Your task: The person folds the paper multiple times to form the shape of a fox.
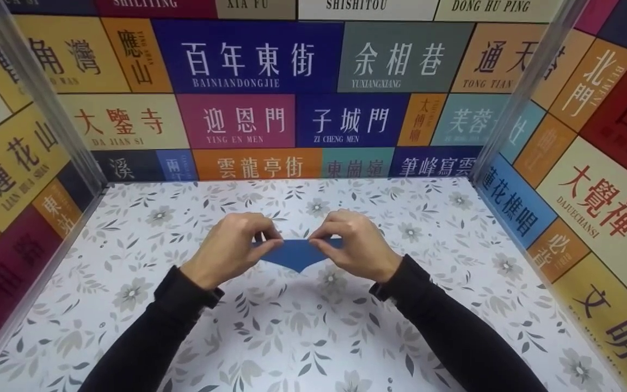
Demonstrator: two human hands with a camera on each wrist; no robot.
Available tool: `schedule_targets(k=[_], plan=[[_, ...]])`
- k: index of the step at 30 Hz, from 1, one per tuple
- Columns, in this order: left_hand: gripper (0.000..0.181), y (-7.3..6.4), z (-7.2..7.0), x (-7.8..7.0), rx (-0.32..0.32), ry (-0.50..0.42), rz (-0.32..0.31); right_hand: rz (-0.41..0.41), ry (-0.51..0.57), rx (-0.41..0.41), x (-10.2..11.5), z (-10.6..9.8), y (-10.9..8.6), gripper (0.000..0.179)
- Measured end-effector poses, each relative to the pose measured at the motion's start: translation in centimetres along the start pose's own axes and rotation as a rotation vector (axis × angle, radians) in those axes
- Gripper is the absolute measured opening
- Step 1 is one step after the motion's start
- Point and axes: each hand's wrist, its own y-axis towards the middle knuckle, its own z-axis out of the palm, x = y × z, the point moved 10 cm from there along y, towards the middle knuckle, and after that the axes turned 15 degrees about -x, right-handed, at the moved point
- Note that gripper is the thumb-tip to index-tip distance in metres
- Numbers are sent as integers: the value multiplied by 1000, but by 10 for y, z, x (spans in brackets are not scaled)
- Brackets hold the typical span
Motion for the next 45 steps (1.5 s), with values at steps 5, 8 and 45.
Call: schedule_targets(k=[5, 8, 45], plan=[[5, -4, -4, 8, -19, -3, -13, 0, 11, -14, -5, -4, -3, 2], [6, -5, -10, 12, -36, 5, -18, 13, 6, -26, -11, -9, -5, 5], [11, -22, -39, 50, -104, 62, -117, 82, -48, -36, -40, -35, -18, 9]])
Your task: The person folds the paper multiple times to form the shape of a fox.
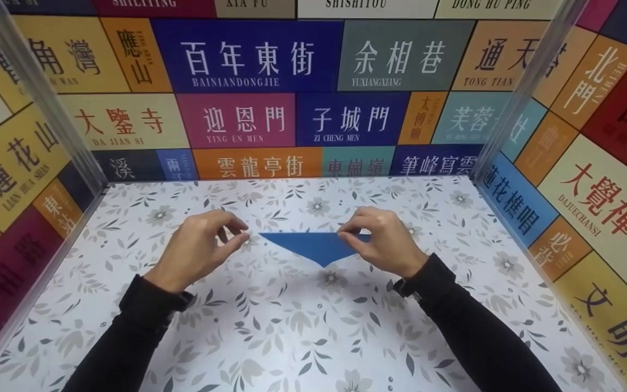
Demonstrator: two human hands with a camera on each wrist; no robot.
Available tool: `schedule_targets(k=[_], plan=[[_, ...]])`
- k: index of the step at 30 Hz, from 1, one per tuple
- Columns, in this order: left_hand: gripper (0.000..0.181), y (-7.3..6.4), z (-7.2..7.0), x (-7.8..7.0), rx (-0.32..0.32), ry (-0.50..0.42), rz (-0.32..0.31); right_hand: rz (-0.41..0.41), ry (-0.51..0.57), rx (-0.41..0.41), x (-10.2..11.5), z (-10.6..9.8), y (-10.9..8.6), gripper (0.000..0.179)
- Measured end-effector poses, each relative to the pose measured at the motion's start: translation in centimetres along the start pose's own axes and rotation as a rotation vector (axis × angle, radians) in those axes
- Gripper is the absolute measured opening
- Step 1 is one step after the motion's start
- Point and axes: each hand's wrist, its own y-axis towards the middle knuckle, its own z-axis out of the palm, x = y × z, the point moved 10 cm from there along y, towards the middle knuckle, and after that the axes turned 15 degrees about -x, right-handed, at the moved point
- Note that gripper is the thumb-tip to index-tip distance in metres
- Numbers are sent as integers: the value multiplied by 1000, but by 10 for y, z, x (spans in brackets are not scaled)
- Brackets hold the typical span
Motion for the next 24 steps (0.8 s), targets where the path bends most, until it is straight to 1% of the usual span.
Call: schedule_targets(k=[3, 11, 15, 18, 24], plan=[[15, 0, 2, -3, -5, -10, 6, -4, 18, 4, 2, 3, 0, 8], [18, -2, 8, -10, -9, -12, 21, 6, 60, 19, 4, 10, -1, 7], [21, -4, 10, -13, -9, -6, 29, 3, 76, 40, 5, 15, -3, 5], [22, -6, 11, -15, -7, -4, 50, -5, 86, 61, 8, 20, -4, 4], [18, -9, 17, -20, 22, -12, 84, 9, 114, 110, 11, 30, -6, 4]])
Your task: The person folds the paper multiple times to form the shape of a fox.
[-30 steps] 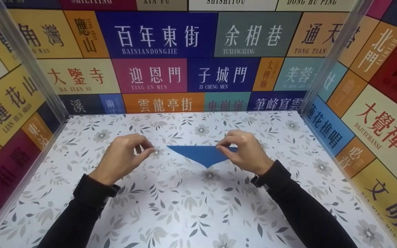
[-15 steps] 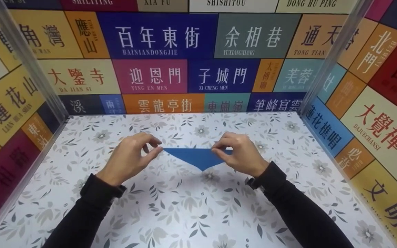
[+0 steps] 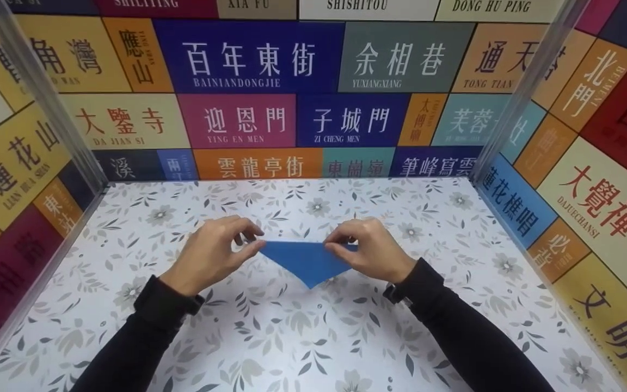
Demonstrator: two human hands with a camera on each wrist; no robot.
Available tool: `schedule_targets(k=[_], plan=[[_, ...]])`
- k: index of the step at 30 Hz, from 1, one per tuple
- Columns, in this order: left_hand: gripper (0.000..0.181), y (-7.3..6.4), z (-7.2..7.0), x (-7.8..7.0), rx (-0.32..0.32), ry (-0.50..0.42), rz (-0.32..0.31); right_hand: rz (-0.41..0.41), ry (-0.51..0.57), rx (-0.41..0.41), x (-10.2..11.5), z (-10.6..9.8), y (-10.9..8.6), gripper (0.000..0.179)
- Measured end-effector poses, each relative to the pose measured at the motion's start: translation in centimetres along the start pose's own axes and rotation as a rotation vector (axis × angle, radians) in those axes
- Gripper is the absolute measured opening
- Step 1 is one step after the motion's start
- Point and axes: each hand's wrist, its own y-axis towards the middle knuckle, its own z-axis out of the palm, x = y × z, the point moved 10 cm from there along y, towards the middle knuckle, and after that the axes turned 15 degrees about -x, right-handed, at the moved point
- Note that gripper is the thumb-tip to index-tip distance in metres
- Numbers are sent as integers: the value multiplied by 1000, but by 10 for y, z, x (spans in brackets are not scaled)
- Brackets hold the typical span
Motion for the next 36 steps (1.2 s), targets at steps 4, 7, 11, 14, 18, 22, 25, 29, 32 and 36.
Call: schedule_targets(k=[4, 7, 11, 14, 18, 22, 25, 29, 32, 36], plan=[[17, -2, 7, -1, 26, 3, -6, 25, 15, 39, 0, 9, -1, 6], [17, -3, 14, -2, 51, 8, -17, 35, 25, 56, 2, 14, -2, 8], [14, -6, 23, -2, 86, 12, -29, 38, 44, 68, 3, 21, -3, 8], [10, -9, 27, -2, 103, 5, -32, 57, 58, 87, 1, 26, -4, 8], [6, -12, 33, 0, 117, -19, -41, 95, 66, 119, -4, 33, -7, 10], [6, -14, 38, 6, 136, -58, -65, 127, 68, 141, -10, 35, -10, 11], [6, -16, 41, 12, 149, -88, -93, 159, 66, 144, -17, 34, -13, 11], [6, -18, 44, 19, 169, -111, -126, 205, 56, 133, -27, 30, -16, 13], [6, -19, 47, 24, 188, -121, -149, 242, 41, 128, -35, 26, -18, 14], [6, -21, 53, 31, 219, -116, -178, 280, 12, 132, -45, 23, -22, 15]])
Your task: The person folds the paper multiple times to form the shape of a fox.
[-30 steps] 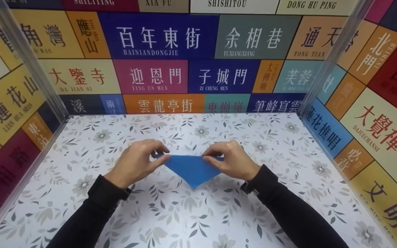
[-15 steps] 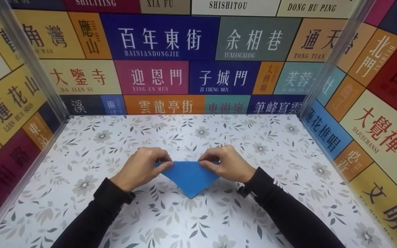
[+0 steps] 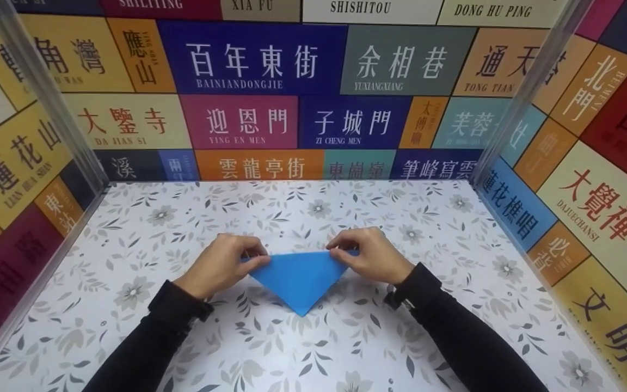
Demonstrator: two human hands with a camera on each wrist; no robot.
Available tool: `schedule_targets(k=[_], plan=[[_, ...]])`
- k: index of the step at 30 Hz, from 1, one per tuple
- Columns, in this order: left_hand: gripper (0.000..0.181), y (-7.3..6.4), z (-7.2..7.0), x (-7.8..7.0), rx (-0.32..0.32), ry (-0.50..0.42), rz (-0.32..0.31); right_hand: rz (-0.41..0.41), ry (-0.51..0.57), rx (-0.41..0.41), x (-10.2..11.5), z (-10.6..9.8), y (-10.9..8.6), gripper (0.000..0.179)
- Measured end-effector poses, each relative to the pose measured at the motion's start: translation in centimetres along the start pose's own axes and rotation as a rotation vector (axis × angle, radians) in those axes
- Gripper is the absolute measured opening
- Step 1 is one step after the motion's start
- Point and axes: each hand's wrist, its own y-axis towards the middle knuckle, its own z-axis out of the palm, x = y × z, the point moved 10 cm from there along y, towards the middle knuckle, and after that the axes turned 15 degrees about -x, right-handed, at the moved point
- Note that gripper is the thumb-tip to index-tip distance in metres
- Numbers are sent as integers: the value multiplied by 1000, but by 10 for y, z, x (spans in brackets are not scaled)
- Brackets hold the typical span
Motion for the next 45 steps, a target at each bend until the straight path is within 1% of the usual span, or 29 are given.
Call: schedule_targets(k=[2, 6, 10, 17, 21, 26, 30, 36, 39, 42, 45], plan=[[5, 0, 4, 4, 17, 10, -11, 2, -12, 1, -3, -1, -1, 15], [6, 0, 11, 13, 49, 43, -42, -31, -45, 8, -7, 2, -4, 14], [8, -3, 19, 21, 79, 83, -70, -64, -111, 18, -13, 8, -10, 12], [8, -8, 31, 31, 130, 109, -78, -72, -221, 32, -24, 13, -18, 11], [8, -8, 34, 34, 135, 126, -88, -76, -262, 44, -26, 17, -19, 11], [12, -9, 37, 34, 116, 155, -68, -73, -310, 49, -29, 22, -22, 10], [15, -13, 41, 32, 115, 170, -39, -86, -334, 53, -32, 27, -27, 9], [15, -16, 44, 31, 117, 192, -9, -111, -344, 64, -32, 31, -29, 10], [16, -14, 44, 32, 113, 208, -8, -111, -342, 69, -33, 31, -27, 11], [15, -16, 44, 32, 109, 208, -5, -107, -347, 67, -33, 33, -28, 11], [14, -18, 44, 31, 104, 206, 16, -103, -356, 56, -34, 32, -29, 10]])
